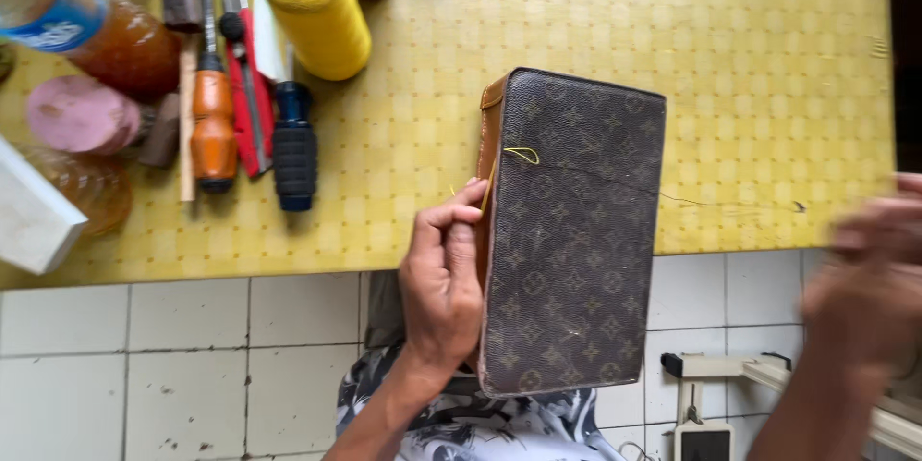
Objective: The person hand-sews the edge of a brown patterned wallet using a needle and yellow thread. They repeatedly push the needle through pre-punched holes along the wallet's edge and pull the thread tight to secure the stitching.
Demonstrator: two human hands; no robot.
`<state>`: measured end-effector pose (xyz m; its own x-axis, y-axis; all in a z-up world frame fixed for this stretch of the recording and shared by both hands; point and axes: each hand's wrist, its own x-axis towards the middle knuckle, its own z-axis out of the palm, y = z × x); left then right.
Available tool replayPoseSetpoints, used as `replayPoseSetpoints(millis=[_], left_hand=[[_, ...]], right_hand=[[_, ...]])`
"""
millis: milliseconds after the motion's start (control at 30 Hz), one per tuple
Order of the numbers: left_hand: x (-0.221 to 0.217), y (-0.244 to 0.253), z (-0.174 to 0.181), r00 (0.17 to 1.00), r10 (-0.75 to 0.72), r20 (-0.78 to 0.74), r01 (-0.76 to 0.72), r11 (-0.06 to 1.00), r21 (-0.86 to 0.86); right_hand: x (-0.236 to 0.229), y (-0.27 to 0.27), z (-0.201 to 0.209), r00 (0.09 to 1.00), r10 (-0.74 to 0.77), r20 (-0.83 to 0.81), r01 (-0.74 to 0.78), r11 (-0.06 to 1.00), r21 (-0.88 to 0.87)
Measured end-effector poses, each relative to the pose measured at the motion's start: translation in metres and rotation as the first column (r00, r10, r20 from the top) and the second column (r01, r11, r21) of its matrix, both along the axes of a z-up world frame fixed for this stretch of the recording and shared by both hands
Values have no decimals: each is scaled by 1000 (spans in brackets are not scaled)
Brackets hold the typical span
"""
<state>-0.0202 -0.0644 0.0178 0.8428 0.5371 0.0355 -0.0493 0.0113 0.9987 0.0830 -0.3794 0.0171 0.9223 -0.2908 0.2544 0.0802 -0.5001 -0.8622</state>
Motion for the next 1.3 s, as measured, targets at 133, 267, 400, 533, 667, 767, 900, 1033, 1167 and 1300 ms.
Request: replayPoseSetpoints(millis=[133,267,400,533,667,767,900,1033,1167,1300], left_hand=[[-2,21,-1,986,-115,-120,118,993,18],[-3,48,7,979,-115,-171,144,975,169],[2,67,13,971,-141,-195,207,901,381],[15,79,19,936,-306,-172,342,907,248],[31,81,9,866,-485,119,489,776,-399],[43,78,3,880,-379,287,460,527,-715],[53,80,-3,876,-224,428,476,256,-841],[57,83,-5,922,-317,223,375,581,-723],[54,77,4,920,-391,38,372,898,237],[50,66,5,948,-300,107,154,728,668]], right_hand=[[5,95,40,806,583,100,-480,744,-465],[19,157,54,618,773,-143,-701,460,-544],[25,183,51,608,748,-266,-699,346,-626],[35,192,57,534,784,-316,-776,306,-552],[39,196,68,476,750,-458,-852,266,-450],[40,203,80,445,684,-578,-894,299,-334],[40,210,92,360,583,-728,-930,289,-228],[47,200,83,382,634,-672,-913,148,-379],[55,192,70,449,741,-499,-789,67,-610],[54,195,57,463,841,-280,-801,262,-538]])
